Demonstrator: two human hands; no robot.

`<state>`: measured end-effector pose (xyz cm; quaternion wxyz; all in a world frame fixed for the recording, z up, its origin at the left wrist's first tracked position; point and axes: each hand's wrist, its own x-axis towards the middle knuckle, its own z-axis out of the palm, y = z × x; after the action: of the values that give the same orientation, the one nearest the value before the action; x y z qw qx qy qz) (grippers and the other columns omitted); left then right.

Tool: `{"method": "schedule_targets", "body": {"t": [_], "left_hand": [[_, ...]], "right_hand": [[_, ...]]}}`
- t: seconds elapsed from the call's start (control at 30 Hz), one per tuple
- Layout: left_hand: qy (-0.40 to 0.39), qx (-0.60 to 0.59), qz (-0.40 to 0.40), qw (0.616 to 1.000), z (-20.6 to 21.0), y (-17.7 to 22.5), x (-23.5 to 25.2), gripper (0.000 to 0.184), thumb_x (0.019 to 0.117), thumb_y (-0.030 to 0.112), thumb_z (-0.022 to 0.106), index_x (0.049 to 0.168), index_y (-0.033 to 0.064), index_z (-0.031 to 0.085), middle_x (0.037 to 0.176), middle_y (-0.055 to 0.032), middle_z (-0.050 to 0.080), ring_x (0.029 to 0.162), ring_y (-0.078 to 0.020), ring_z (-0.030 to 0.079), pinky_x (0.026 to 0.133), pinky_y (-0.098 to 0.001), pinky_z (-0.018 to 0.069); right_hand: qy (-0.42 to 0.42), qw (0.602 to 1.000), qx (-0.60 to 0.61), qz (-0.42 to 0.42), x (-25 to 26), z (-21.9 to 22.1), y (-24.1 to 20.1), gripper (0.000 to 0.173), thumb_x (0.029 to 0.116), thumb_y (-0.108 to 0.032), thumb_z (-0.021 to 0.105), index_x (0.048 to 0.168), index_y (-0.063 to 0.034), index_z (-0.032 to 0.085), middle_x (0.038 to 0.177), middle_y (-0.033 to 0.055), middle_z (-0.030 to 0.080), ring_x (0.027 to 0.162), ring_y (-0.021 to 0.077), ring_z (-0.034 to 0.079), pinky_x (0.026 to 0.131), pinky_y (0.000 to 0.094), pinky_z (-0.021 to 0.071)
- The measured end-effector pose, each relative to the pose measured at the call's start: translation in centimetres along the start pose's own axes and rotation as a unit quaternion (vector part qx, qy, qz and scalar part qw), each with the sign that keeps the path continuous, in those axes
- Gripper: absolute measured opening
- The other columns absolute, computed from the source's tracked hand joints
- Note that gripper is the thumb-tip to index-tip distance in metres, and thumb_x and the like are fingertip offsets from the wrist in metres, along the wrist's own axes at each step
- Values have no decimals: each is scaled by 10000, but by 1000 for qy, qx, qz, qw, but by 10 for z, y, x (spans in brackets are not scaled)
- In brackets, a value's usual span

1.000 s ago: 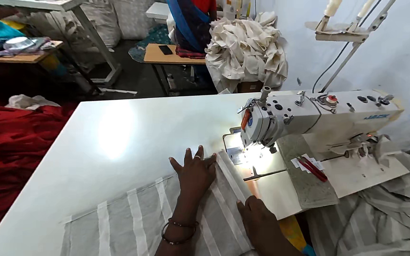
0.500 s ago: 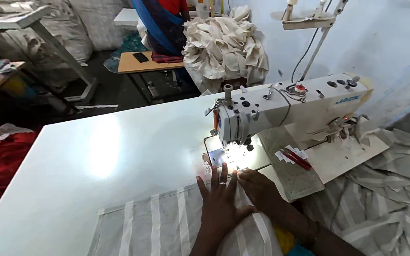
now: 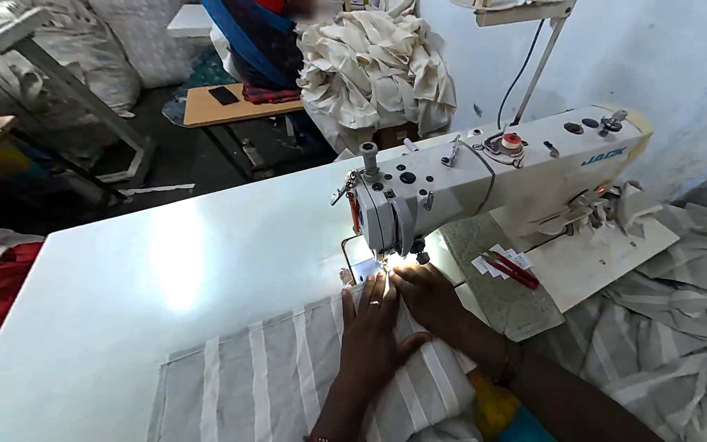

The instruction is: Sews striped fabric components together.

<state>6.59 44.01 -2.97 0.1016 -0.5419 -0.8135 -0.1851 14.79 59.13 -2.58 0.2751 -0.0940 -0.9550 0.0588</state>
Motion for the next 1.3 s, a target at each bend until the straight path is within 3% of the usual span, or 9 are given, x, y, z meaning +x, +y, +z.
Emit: {"method": "schedule_targets", "body": {"t": [0.3,0.43,0.63,0.83,0.9,0.97,1.13,1.23,1.3], "left_hand": [[-21,-11,-30,999,-2,-2,8,1093,755,977,335,1399,146,635,1593,-60,465,1518,-327,352,1195,-698,196],[-35,-11,-46,998,-2,-6,16,1095,744,979,353,1424,159,611,1604,-53,448,1527,-312,337,1211,-680,175],[-34,-6,-44,998,-3,-2,12,1112,729,986,369,1417,148,617,1613,-59,436,1532,-321,321,1212,-683,161],[-44,-15,-57,997,-3,-8,23,1125,701,992,407,1371,117,632,1592,-78,458,1527,-316,329,1221,-661,149],[-34,-16,-59,998,-2,-9,25,1118,717,980,403,1361,96,638,1588,-84,463,1528,-314,330,1223,-659,154],[-33,-4,-73,997,-6,-15,12,1017,844,884,352,1457,103,570,1621,-83,419,1540,-313,306,1219,-662,159],[-6,75,-241,968,-52,-98,-73,837,1027,668,265,1582,54,386,1634,-171,374,1526,-436,292,1175,-762,124],[-46,52,-370,926,-89,-142,-109,904,1003,701,332,1594,16,332,1660,-239,273,1546,-483,184,1151,-796,51],[-61,-52,-358,930,-121,-131,-108,827,1022,602,457,1516,-61,431,1587,-328,352,1497,-531,270,1151,-785,145]], "right_hand": [[-2,993,36,114,-14,-70,36,329,1019,-207,563,1285,-93,719,1375,96,666,1338,303,580,1123,486,465],[75,961,-112,243,-66,-121,117,367,1036,-133,520,1363,-10,633,1463,222,561,1358,426,531,1061,606,474],[51,968,-82,232,-111,-114,174,322,966,23,518,1184,-18,752,1324,148,690,1204,373,668,944,609,545],[169,964,-14,207,-70,-120,69,358,1024,-150,512,1297,24,664,1372,205,629,1300,346,584,1089,494,481],[104,979,76,160,-65,-92,0,291,1006,-168,561,1195,-23,728,1211,134,715,1146,251,683,965,418,574],[-7,990,101,101,-75,-60,-49,292,994,-160,559,1205,-81,745,1249,75,726,1232,225,661,1037,397,548],[-15,999,29,14,-100,-32,-58,332,952,-130,546,1227,-104,730,1351,55,686,1305,239,617,1108,409,488],[-63,970,227,64,-83,-73,-54,274,984,-188,610,1206,-111,751,1307,70,703,1306,248,608,1096,407,495],[-18,894,446,40,-66,-120,-59,257,998,-192,643,1177,-34,740,1265,123,711,1282,230,614,1104,383,492]]}}
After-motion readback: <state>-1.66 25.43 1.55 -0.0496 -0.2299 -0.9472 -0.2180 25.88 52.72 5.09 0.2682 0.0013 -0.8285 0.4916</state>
